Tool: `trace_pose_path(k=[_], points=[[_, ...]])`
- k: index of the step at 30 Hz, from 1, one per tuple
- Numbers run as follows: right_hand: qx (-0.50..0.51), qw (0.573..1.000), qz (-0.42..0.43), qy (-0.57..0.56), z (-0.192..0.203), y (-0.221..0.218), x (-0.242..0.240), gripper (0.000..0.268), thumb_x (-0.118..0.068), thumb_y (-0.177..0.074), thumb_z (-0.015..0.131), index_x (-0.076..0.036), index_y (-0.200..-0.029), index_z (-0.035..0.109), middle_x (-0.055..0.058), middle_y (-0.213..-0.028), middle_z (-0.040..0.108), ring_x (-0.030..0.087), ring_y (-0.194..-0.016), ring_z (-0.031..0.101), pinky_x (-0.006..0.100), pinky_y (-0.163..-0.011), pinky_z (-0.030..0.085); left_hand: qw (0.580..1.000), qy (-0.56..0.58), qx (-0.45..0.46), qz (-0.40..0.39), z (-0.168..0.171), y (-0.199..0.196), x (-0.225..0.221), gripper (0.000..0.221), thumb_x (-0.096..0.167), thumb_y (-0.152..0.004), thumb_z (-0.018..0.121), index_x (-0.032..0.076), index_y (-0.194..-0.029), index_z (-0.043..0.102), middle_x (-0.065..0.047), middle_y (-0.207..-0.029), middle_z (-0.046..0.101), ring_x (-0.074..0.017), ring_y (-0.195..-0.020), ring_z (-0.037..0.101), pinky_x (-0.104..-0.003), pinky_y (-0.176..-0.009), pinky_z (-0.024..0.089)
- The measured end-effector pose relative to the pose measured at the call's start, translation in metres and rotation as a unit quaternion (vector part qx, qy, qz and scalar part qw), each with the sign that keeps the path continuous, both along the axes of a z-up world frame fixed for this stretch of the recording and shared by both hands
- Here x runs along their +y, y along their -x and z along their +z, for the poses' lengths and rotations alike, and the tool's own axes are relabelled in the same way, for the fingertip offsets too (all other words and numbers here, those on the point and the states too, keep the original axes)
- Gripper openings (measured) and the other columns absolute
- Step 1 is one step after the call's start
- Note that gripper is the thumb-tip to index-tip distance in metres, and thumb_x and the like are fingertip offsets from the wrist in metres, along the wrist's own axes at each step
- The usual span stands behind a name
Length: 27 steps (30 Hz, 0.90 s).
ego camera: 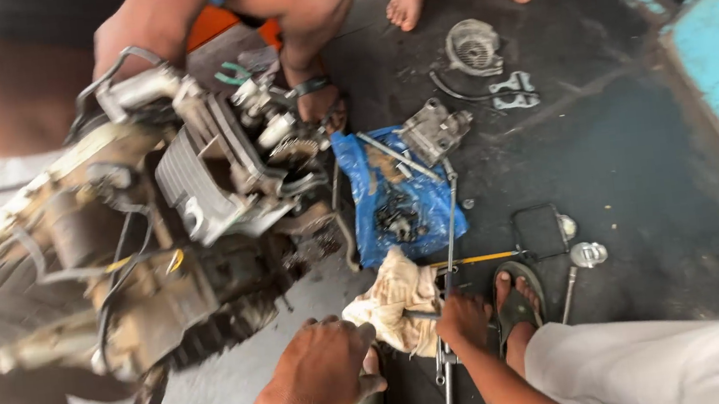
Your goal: Dismantling and cleaning components of a motorcycle engine.
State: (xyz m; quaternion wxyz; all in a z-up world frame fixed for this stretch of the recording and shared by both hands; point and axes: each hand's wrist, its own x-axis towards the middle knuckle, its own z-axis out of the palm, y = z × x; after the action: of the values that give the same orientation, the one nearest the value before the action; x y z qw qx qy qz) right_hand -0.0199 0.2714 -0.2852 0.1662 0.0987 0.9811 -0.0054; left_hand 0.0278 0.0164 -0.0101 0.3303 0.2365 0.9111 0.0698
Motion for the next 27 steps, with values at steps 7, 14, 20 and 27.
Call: trace_pose_path(k=[7, 14, 20, 27], points=[[0.200, 0.945, -0.012, 0.259, -0.036, 0.077, -0.070, 0.052, -0.042, -0.074, 0.087, -0.009, -0.110, 0.071, 0.014, -0.114, 0.072, 0.034, -0.110, 0.065, 0.046, -0.094, 0.052, 0.990, -0.042, -0.070, 0.118, -0.033, -0.069, -0.037, 0.061, 0.053, -0.085, 0.078, 0.010, -0.126, 0.063, -0.014, -0.110, 0.072, -0.0325, -0.113, 0.066, -0.046, -0.102, 0.048], [0.064, 0.793, -0.025, 0.605, -0.073, 0.067, -0.103, 0.033, -0.032, -0.084, 0.086, -0.001, -0.079, 0.077, 0.008, -0.068, 0.072, 0.017, -0.060, 0.064, 0.033, -0.057, 0.051, 0.908, 0.084, -0.059, 0.406, -0.040, -0.083, -0.100, 0.082, 0.073, -0.076, 0.071, 0.015, -0.133, 0.064, -0.012, -0.116, 0.077, -0.0293, -0.115, 0.072, -0.043, -0.101, 0.057], [-0.106, 0.752, -0.129, 0.638, 0.039, 0.027, -0.131, 0.021, -0.022, -0.089, 0.074, -0.003, -0.080, 0.072, 0.009, -0.066, 0.069, 0.014, -0.048, 0.061, 0.030, -0.040, 0.048, 0.729, -0.105, -0.104, 0.669, -0.076, -0.080, -0.161, 0.103, 0.071, -0.078, 0.065, -0.007, -0.144, 0.053, -0.032, -0.134, 0.066, -0.0404, -0.128, 0.067, -0.054, -0.104, 0.061], [-0.315, 0.687, 0.044, 0.653, 0.118, 0.016, -0.168, 0.035, -0.030, -0.090, 0.078, 0.004, -0.086, 0.074, 0.014, -0.073, 0.074, 0.018, -0.054, 0.070, 0.032, -0.048, 0.060, 0.543, -0.369, -0.109, 0.746, -0.065, -0.076, -0.138, 0.110, 0.068, -0.079, 0.057, 0.003, -0.159, 0.019, -0.027, -0.154, 0.042, -0.0406, -0.140, 0.049, -0.055, -0.112, 0.045]])
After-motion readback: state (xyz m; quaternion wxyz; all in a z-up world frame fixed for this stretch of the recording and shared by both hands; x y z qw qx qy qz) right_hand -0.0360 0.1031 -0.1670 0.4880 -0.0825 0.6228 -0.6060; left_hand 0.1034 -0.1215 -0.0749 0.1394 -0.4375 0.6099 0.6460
